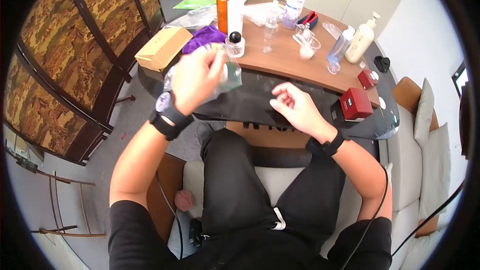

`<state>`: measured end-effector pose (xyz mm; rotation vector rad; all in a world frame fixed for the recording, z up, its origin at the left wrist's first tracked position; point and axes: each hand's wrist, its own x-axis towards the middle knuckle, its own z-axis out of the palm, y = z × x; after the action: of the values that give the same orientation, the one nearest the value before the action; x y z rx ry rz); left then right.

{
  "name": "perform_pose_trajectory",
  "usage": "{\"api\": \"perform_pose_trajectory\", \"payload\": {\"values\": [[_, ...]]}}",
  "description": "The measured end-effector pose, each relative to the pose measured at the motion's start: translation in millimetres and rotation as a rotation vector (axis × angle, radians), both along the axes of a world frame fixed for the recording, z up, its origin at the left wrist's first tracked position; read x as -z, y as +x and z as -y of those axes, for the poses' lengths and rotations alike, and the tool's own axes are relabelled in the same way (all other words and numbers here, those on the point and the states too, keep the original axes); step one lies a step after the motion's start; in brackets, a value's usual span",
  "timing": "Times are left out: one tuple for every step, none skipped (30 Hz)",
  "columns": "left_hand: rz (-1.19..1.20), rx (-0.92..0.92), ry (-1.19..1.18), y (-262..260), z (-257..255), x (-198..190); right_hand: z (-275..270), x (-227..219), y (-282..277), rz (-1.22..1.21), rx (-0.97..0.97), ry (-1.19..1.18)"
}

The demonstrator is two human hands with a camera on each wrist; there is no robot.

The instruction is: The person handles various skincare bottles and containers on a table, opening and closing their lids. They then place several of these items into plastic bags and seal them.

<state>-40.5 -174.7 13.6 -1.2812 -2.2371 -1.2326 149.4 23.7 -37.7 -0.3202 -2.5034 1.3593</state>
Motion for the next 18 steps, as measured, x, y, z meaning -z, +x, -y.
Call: {"api": "perform_pose_trajectory", "payload": {"values": [[-0.050, 0.026, -0.049, 4, -2, 4, -10, 12, 4, -0.095, -0.029, 0.214], [-0.102, 0.050, -0.096, 7, -3, 6, -21, 23, 6, -0.192, -0.054, 0.430], [-0.105, 0.083, -0.154, 9, -4, 7, -26, 22, 12, -0.222, -0.063, 0.590], [-0.103, 0.117, -0.216, 12, -4, 8, -29, 22, 17, -0.248, -0.068, 0.747], [-0.071, 0.146, -0.203, 17, -5, 9, -32, 23, 20, -0.161, -0.063, 0.672], [-0.074, 0.161, -0.172, 19, -6, 9, -32, 23, 20, -0.181, -0.055, 0.693], [-0.073, 0.150, -0.164, 21, -6, 7, -32, 24, 20, -0.200, -0.047, 0.712], [-0.072, 0.138, -0.159, 22, -7, 4, -31, 24, 20, -0.219, -0.039, 0.729], [-0.047, 0.125, -0.159, 21, -7, 3, -31, 23, 20, -0.206, -0.034, 0.724], [-0.022, 0.114, -0.160, 19, -8, 2, -30, 23, 20, -0.208, -0.027, 0.715], [0.005, 0.101, -0.159, 17, -7, 3, -31, 24, 20, -0.207, -0.022, 0.707], [0.041, 0.103, -0.104, 10, -8, 4, -32, 24, 20, -0.206, -0.021, 0.703], [0.043, 0.074, -0.069, 4, -6, -2, -32, 24, 20, -0.205, -0.017, 0.701], [0.044, 0.048, -0.033, -6, -3, -8, -32, 26, 21, -0.204, -0.012, 0.701], [0.003, 0.024, 0.000, -25, -4, -12, -32, 26, 19, -0.206, -0.004, 0.701], [-0.036, 0.002, 0.030, -48, -7, -17, -33, 26, 18, -0.211, 0.003, 0.689], [-0.052, -0.072, -0.094, -69, -12, -24, -34, 26, 18, -0.211, 0.007, 0.674], [-0.065, -0.148, -0.219, -92, -19, -32, -33, 27, 18, -0.210, 0.009, 0.661]]}}
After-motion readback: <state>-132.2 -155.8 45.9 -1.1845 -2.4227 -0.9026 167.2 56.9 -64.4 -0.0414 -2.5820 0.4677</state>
